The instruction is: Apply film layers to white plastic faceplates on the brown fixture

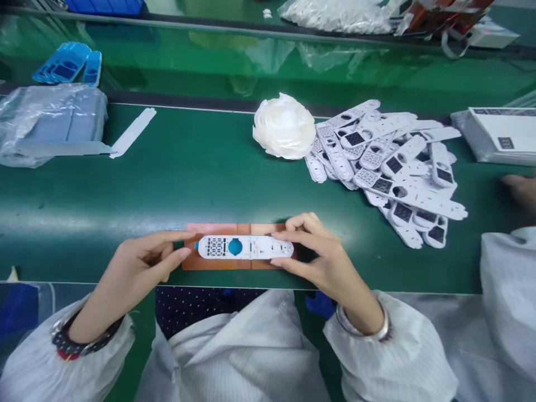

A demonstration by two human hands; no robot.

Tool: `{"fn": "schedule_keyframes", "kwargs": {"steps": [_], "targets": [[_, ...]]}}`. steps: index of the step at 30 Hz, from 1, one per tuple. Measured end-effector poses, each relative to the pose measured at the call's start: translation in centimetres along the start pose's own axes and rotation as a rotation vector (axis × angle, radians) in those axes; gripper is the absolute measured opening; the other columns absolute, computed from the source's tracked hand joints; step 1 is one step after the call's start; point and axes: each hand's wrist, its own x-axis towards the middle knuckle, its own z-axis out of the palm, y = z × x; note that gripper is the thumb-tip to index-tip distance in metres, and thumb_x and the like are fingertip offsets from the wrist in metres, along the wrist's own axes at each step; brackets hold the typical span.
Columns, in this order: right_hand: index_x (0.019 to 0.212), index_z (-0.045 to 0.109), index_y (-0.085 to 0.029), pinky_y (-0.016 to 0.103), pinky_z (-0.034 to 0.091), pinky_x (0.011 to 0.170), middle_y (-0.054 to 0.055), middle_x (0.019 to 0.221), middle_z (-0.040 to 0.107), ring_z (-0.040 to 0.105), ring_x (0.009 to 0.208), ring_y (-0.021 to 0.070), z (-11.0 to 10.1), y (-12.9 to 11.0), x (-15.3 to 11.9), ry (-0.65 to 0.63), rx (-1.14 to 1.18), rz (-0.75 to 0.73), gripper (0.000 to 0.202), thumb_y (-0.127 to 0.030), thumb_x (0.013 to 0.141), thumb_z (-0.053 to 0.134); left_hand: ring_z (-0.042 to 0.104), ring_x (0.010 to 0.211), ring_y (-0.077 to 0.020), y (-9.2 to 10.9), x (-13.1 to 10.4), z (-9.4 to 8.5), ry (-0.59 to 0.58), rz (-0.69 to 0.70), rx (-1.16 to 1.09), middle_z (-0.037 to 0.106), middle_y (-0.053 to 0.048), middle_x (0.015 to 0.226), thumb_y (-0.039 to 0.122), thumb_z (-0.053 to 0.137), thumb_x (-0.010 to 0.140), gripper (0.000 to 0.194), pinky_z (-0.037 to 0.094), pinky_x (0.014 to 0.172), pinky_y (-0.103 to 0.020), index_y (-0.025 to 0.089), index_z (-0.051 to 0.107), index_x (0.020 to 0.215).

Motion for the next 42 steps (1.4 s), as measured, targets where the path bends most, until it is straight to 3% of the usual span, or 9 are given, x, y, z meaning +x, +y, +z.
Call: {"fn": "schedule_keyframes", "kwargs": {"steps": [2,6,26,36,39,42], "targets": [[0.105,0.066,-0.028,0.033,0.047,0.068,0.003,0.09,0.054,0.053,0.084,0.0184,0.4,0.0,0.3,-0.012,-0.01,-0.002,0.027,-0.025,0.078,0.07,0.031,0.041,-0.0068,0.1,0.4,0.4,-0.047,0.003,0.039,0.031,0.01,0.046,0.028,0.059,0.08,0.03,0.027,0.041,-0.019,0.016,0.068,0.107],[0.104,0.065,-0.027,0.034,0.047,0.068,0.004,0.09,0.053,0.051,0.085,0.0189,0.6,0.0,0.4,-0.024,-0.026,-0.001,0.025,-0.025,0.079,0.069,0.034,0.043,-0.0076,0.0,0.8,0.9,-0.104,0.015,0.095,0.034,0.01,0.049,0.026,0.059,0.079,0.036,0.027,0.043,-0.02,0.017,0.065,0.113],[0.104,0.063,-0.024,0.035,0.046,0.075,0.005,0.093,0.057,0.05,0.09,0.02,0.4,-0.2,0.1,-0.028,-0.069,0.061,0.028,-0.023,0.078,0.071,0.033,0.04,-0.0073,0.0,1.2,1.1,-0.067,0.032,0.178,0.037,0.009,0.047,0.032,0.058,0.078,0.028,0.025,0.04,-0.019,0.017,0.07,0.099],[0.105,0.064,-0.022,0.037,0.045,0.076,0.005,0.093,0.056,0.048,0.091,0.0199,-0.5,-0.5,0.3,-0.111,-0.116,0.065,0.025,-0.024,0.081,0.067,0.038,0.038,-0.0083,-0.3,1.2,0.9,-0.093,0.09,0.298,0.041,0.008,0.047,0.037,0.054,0.082,0.028,0.028,0.037,-0.019,0.018,0.068,0.097],[0.102,0.064,-0.022,0.038,0.044,0.076,0.006,0.092,0.056,0.048,0.09,0.0206,-0.7,-1.1,0.5,-0.156,-0.178,0.067,0.019,-0.025,0.084,0.063,0.051,0.049,-0.0107,-0.4,1.2,0.8,-0.111,0.195,0.441,0.056,0.002,0.065,0.035,0.05,0.087,0.027,0.035,0.042,-0.02,0.02,0.067,0.101],[0.097,0.064,-0.023,0.038,0.042,0.073,0.006,0.09,0.056,0.047,0.087,0.0213,-0.8,-1.5,0.8,-0.212,-0.273,0.09,0.012,-0.026,0.087,0.06,0.06,0.067,-0.0151,-0.1,1.3,0.7,-0.095,0.324,0.604,0.059,-0.004,0.089,0.032,0.041,0.093,0.03,0.04,0.047,-0.022,0.019,0.065,0.104]]}}
